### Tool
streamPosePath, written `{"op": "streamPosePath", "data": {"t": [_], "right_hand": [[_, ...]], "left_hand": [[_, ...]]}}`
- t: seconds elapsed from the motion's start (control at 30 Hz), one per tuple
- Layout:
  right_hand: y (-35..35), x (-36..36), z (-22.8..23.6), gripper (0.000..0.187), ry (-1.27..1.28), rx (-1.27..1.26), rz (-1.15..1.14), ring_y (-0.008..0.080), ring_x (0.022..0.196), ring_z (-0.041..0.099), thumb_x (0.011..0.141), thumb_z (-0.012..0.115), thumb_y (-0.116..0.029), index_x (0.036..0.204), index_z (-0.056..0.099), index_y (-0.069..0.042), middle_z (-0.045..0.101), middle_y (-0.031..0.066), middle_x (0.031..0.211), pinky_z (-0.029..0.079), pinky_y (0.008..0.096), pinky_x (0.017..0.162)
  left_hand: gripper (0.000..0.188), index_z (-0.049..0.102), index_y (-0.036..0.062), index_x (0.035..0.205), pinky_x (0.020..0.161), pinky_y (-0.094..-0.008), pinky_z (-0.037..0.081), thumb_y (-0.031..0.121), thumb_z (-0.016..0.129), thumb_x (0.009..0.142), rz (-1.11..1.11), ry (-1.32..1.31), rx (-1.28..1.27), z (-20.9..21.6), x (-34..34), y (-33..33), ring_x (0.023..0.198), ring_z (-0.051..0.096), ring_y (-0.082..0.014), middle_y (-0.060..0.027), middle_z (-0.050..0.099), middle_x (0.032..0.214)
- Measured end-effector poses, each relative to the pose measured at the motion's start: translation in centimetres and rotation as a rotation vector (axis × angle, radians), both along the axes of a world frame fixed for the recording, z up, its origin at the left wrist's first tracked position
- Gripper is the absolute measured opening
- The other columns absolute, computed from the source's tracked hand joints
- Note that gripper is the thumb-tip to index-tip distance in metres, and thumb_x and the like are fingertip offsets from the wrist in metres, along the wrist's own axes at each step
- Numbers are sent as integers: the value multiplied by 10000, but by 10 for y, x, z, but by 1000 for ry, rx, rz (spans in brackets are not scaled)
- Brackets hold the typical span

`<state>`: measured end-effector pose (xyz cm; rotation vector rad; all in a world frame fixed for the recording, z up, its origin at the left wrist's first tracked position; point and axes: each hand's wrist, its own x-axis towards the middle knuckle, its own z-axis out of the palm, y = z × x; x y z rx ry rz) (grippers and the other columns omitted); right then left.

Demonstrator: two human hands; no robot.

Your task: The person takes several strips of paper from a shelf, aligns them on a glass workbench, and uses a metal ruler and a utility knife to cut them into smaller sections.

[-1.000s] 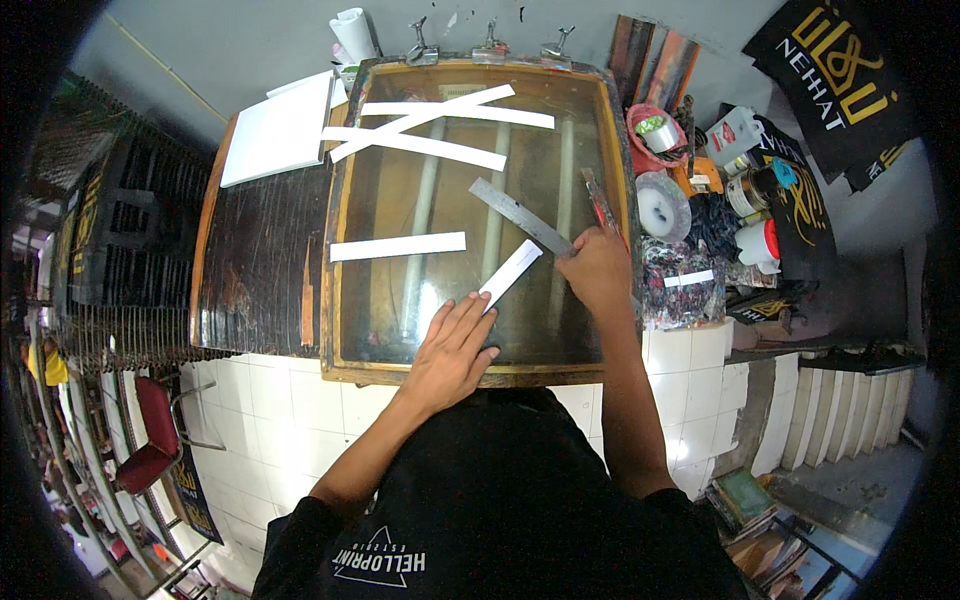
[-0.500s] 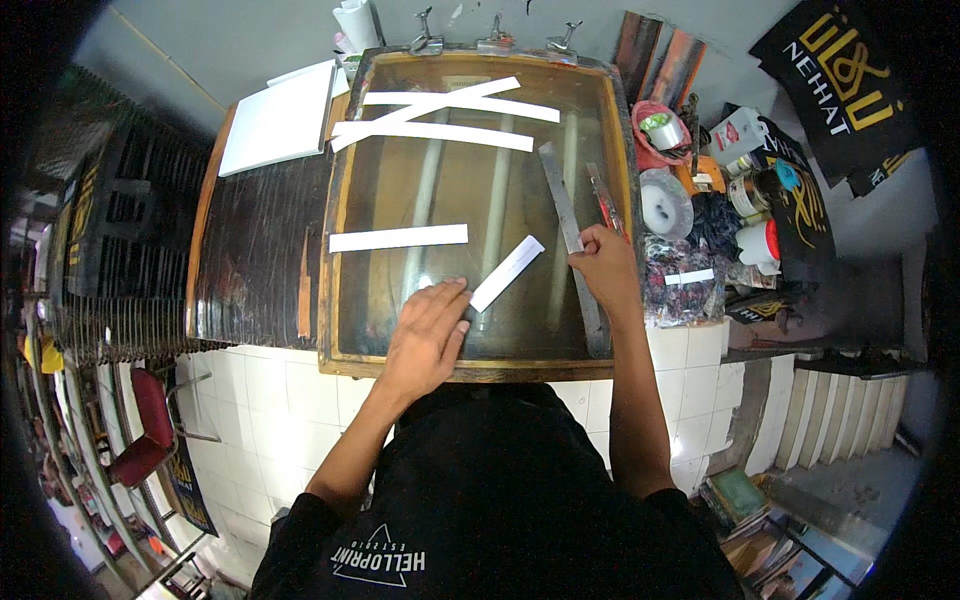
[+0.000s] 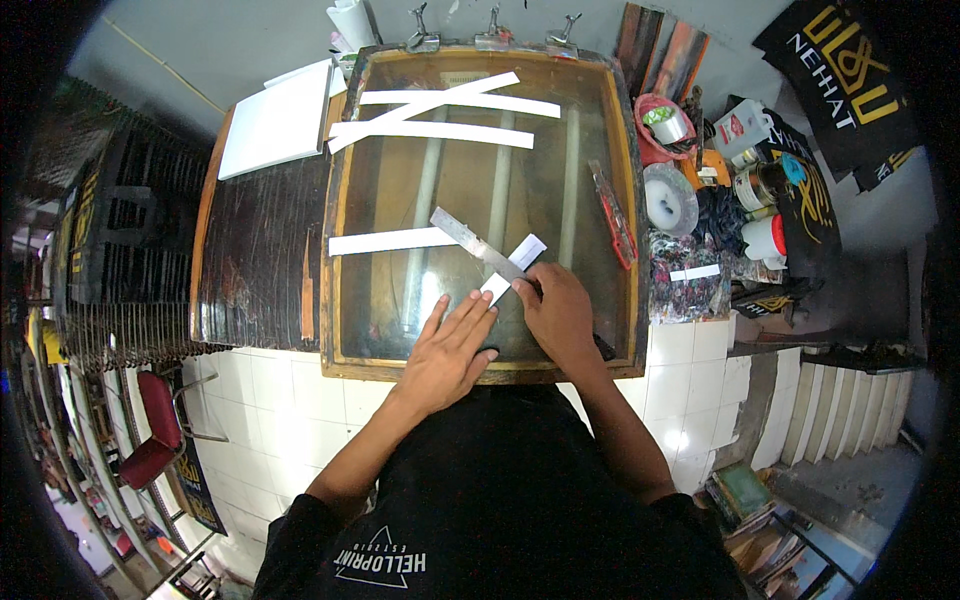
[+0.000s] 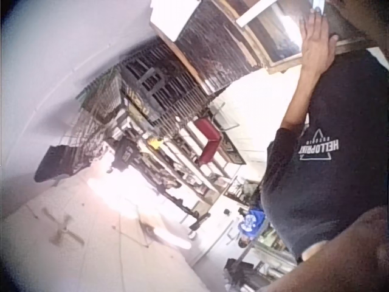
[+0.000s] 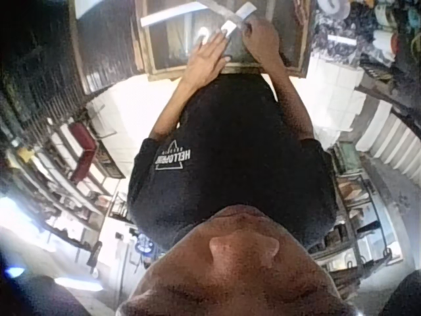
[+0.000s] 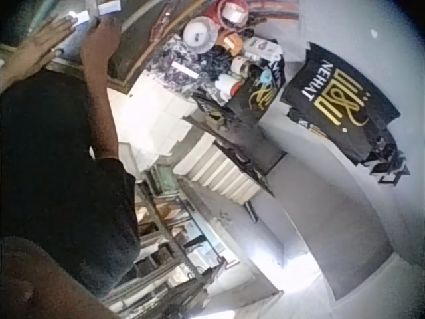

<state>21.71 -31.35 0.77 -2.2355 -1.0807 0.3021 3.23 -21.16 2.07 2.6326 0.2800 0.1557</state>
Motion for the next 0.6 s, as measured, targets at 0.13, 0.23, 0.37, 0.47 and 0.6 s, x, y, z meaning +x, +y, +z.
{"op": "streamPosePath", "data": {"t": [0.13,0.23,0.37,0.47,0.6], "right_hand": [[7,11,-4,191,22,-1,14,406,890,634,898,705,-208,918,640,-29,645,181,883,493,519,775],[12,21,1,182,39,17,-6,415,878,634,886,718,-186,905,642,-22,643,190,872,488,520,771],[23,52,-1,184,17,12,-39,424,874,635,875,733,-161,887,630,-9,642,199,863,477,526,763],[27,64,-2,192,8,9,-52,426,873,633,875,737,-159,880,621,-6,641,202,865,473,526,760],[27,63,-4,187,-20,49,-60,424,874,633,879,734,-149,891,615,-6,639,197,864,474,522,763]], "left_hand": [[550,504,17,1446,1234,-520,227,290,623,984,12,15,26,3,1,1,1482,374,-276,-140,457,1555],[536,520,21,1430,1236,-522,222,299,623,985,19,11,38,4,1,1,1476,382,-269,-135,466,1549],[520,537,24,1415,1243,-520,208,306,621,986,11,14,56,7,4,1,1476,383,-267,-134,468,1548],[509,543,25,1409,1245,-519,203,303,617,988,13,3,52,4,2,2,1476,384,-265,-132,470,1547],[515,544,27,1410,1242,-518,207,303,624,982,30,0,53,3,2,-3,1477,382,-267,-141,471,1544]]}}
